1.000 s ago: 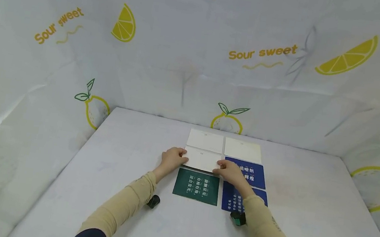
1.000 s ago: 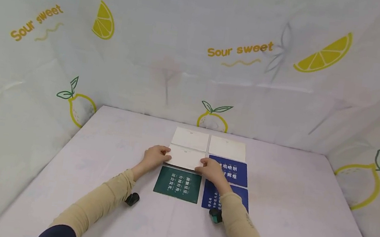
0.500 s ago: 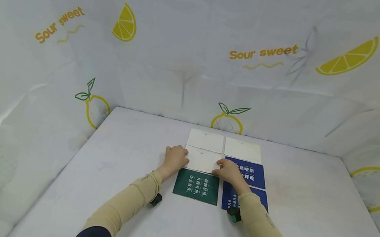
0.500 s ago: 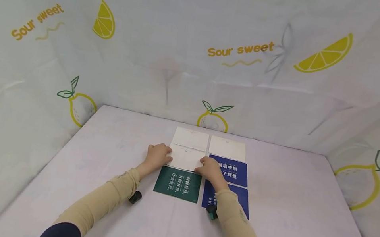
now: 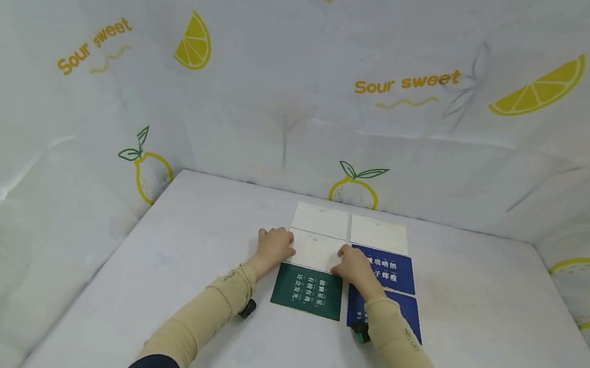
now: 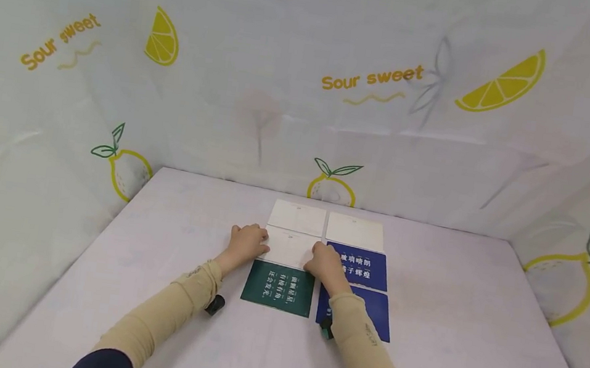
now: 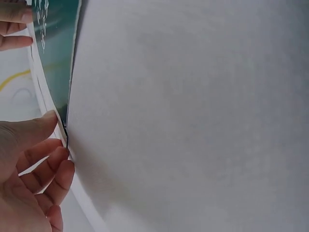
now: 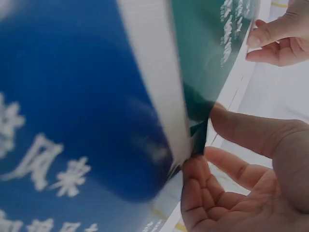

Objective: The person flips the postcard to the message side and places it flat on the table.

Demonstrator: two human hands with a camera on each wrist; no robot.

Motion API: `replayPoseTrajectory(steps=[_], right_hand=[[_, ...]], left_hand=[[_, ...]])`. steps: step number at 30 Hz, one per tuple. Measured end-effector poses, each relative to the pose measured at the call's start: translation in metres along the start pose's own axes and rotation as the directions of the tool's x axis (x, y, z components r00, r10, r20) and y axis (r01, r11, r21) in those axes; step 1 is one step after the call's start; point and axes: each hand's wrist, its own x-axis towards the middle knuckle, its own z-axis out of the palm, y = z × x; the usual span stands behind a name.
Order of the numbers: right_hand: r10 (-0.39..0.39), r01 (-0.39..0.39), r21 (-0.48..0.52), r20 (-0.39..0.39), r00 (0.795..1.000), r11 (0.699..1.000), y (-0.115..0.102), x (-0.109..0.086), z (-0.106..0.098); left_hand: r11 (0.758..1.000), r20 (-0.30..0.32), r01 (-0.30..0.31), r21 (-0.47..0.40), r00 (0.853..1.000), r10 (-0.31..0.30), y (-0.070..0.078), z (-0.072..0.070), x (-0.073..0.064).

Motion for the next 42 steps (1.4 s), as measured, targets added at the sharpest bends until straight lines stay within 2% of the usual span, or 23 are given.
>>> replayPoseTrajectory(steps=[10, 14, 18, 24, 29, 32, 37, 42], right_hand=[[-0.031, 0.03, -0.114, -0.013, 0.999, 0.993, -0.005, -0.003, 0.001], [-0.023, 0.021, -0.125, -0.019, 1.0, 0.992, -0.005, -0.005, 0.004], [-0.017, 0.015, -0.109, -0.021, 1.0, 0.994, -0.006, -0.004, 0.003], [-0.042, 0.04, -0.084, -0.025, 0.999, 0.996, 0.0, -0.004, 0.001], [-0.072, 0.072, -0.009, -0.026, 0.997, 0.997, 0.008, -0.012, -0.007], [-0.087, 0.088, 0.037, -0.029, 0.996, 0.995, 0.012, -0.018, -0.015], [-0.07, 0.071, 0.058, -0.019, 0.997, 0.996, 0.019, -0.03, -0.024], [-0.058, 0.059, 0.045, -0.005, 0.998, 0.997, 0.031, -0.042, -0.034]], left_hand=[[0.999, 0.059, 0.023, -0.023, 0.998, -0.022, -0.001, -0.004, 0.002], [1.0, 0.052, 0.01, -0.019, 0.999, -0.009, -0.004, -0.003, 0.0], [1.0, 0.019, -0.005, -0.009, 1.0, 0.006, -0.006, -0.003, -0.001], [0.999, 0.034, -0.022, -0.027, 0.999, 0.023, -0.005, -0.006, 0.002], [0.997, 0.024, -0.011, -0.078, 1.0, 0.013, -0.001, -0.007, 0.003], [0.998, 0.007, -0.022, -0.063, 1.0, 0.022, 0.001, -0.008, 0.002], [0.999, 0.045, -0.049, -0.013, 0.998, 0.05, 0.004, -0.008, -0.003], [0.999, 0.07, -0.05, 0.009, 0.996, 0.049, 0.004, -0.005, -0.006]])
